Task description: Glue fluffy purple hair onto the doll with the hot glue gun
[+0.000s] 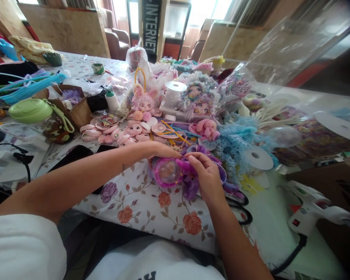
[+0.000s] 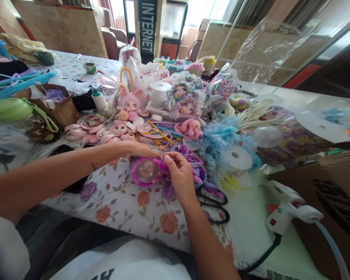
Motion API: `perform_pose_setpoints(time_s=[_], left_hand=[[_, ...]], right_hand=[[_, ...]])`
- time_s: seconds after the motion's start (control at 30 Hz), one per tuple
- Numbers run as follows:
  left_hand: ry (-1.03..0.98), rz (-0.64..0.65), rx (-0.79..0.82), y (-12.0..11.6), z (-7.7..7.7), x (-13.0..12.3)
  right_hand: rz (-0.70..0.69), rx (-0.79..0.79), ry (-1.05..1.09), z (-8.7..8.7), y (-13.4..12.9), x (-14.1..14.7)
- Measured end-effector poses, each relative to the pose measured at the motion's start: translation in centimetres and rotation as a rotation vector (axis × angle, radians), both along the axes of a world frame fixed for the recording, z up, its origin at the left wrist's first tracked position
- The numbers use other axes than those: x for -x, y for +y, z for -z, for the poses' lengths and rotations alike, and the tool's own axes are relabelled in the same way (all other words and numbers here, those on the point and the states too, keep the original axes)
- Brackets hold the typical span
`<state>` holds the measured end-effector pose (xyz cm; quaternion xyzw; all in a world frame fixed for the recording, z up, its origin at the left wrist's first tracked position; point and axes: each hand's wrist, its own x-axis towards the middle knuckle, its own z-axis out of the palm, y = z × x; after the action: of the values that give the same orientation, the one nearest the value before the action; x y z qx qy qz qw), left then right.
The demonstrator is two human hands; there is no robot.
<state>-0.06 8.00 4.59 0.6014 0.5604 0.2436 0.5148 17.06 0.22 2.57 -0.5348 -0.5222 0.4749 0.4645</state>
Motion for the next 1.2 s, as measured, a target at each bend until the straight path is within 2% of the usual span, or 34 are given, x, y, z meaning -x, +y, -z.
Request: perform_pose_setpoints(time_s=[0.13,0.23,0.33,0.5,0.73,0.9,1.03,1.13,1.2], left_hand=[[0.191,0.17,0.212,-1.1,-0.9,1.4],[0.265,0.159,0.132,-1.8,-0.9,2.1],[0.234,0.166,0.091,-2.2,-0.6,2.2],[0.228,0.139,0.05,-2.8,-0.2,2.1],[0.19,0.076,-0.1,-5.4,-0.1,2.6],[0.167,0.009,-0.162,-7.3,0.5,3.2],[0.137,-0.025,-0.18,-7.6,0.9,3.1],[0.082,-0.046,-0.235,-7.5,0.8,2.8],[0.032,-0.071,-0.281,-7.5,0.6,2.4]], right_hand=[[-0.053,0.045,0.04,0.3,-0.4,-0.3],[-0.105,0.02,0.046,0.6,-0.4,-0.2],[-0.141,-0.047,0.003,0.8,-0.4,0.1],[-0.106,-0.191,-0.12,0.6,-0.8,0.6],[-0.16,-0.084,-0.083,0.0,-2.7,1.3],[-0.116,0.013,-0.026,1.0,-3.8,1.7],[-0.094,-0.037,-0.225,1.6,-4.1,1.6],[-0.14,-0.101,-0.352,1.2,-3.8,1.2],[-0.114,-0.173,-0.404,0.5,-3.4,0.8]])
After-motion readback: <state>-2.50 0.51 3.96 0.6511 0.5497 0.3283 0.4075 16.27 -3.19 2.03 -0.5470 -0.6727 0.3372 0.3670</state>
